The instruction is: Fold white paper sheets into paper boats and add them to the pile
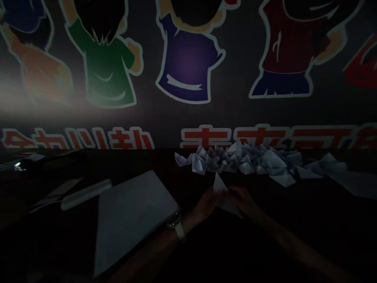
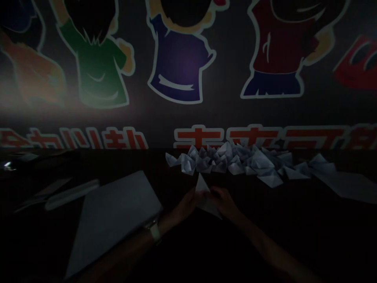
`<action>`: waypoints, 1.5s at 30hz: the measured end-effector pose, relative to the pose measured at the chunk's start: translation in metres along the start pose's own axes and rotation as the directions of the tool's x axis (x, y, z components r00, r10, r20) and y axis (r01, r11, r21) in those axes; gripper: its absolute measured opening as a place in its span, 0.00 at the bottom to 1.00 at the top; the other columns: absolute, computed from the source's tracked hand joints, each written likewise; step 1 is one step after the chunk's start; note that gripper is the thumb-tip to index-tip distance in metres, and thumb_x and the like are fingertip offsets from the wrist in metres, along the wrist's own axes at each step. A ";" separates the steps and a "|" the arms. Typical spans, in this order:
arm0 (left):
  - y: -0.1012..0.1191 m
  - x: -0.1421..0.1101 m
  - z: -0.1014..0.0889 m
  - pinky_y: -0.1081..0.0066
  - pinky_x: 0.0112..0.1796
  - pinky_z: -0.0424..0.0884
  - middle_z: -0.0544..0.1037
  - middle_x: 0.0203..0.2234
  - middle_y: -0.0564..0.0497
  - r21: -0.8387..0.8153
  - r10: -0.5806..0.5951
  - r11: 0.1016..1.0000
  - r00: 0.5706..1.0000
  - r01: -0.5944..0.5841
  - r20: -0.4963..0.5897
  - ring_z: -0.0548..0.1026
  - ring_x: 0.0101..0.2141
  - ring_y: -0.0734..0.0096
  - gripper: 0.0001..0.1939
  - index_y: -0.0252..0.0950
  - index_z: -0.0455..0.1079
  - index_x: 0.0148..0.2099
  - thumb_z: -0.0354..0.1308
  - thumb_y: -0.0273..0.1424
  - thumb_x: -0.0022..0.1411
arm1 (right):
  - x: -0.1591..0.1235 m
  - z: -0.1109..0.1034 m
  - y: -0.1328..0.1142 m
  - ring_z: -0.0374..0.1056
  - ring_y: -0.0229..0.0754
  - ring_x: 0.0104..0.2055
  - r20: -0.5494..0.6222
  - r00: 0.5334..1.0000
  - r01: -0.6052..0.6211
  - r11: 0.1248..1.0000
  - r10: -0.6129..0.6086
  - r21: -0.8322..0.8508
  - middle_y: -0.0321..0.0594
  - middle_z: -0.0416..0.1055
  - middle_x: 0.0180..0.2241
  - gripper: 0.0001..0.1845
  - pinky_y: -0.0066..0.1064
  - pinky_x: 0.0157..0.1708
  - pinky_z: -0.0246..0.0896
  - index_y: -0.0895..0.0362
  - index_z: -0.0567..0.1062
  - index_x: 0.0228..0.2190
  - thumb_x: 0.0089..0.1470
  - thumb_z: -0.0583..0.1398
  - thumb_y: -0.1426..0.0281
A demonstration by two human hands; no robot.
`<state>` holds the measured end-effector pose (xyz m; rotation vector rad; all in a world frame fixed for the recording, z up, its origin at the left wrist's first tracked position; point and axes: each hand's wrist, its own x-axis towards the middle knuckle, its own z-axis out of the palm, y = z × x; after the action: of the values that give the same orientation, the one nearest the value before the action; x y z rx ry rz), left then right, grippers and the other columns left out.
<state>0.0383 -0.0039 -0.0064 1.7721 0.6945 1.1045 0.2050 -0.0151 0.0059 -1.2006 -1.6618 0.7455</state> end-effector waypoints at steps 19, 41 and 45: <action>0.004 -0.004 -0.002 0.74 0.27 0.59 0.74 0.25 0.50 0.507 0.016 0.860 0.996 -0.058 0.087 0.70 0.24 0.69 0.17 0.36 0.71 0.37 0.45 0.40 0.62 | 0.001 -0.005 -0.010 0.69 0.49 0.34 -0.103 0.992 -0.054 0.980 0.075 0.191 0.38 0.76 0.25 0.19 0.36 0.36 0.62 0.56 0.79 0.24 0.40 0.62 0.52; 0.008 -0.004 -0.001 0.73 0.26 0.59 0.71 0.21 0.50 0.419 0.028 0.905 0.993 -0.074 0.115 0.67 0.22 0.70 0.22 0.36 0.70 0.30 0.41 0.42 0.63 | 0.000 -0.008 -0.010 0.72 0.51 0.36 -0.046 0.982 -0.142 0.879 0.182 0.455 0.43 0.77 0.28 0.21 0.41 0.41 0.63 0.58 0.79 0.25 0.38 0.64 0.53; 0.002 0.003 -0.007 0.71 0.28 0.61 0.72 0.21 0.49 0.359 0.014 0.933 0.997 0.014 -0.076 0.67 0.24 0.68 0.20 0.35 0.70 0.28 0.43 0.40 0.63 | -0.002 -0.005 -0.003 0.70 0.48 0.32 0.036 0.979 -0.205 0.955 0.202 0.214 0.39 0.76 0.24 0.19 0.35 0.33 0.62 0.58 0.79 0.21 0.37 0.63 0.53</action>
<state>0.0333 0.0006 -0.0025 2.0420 0.9951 1.1027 0.2088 -0.0186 0.0097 -1.2229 -1.4378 1.0377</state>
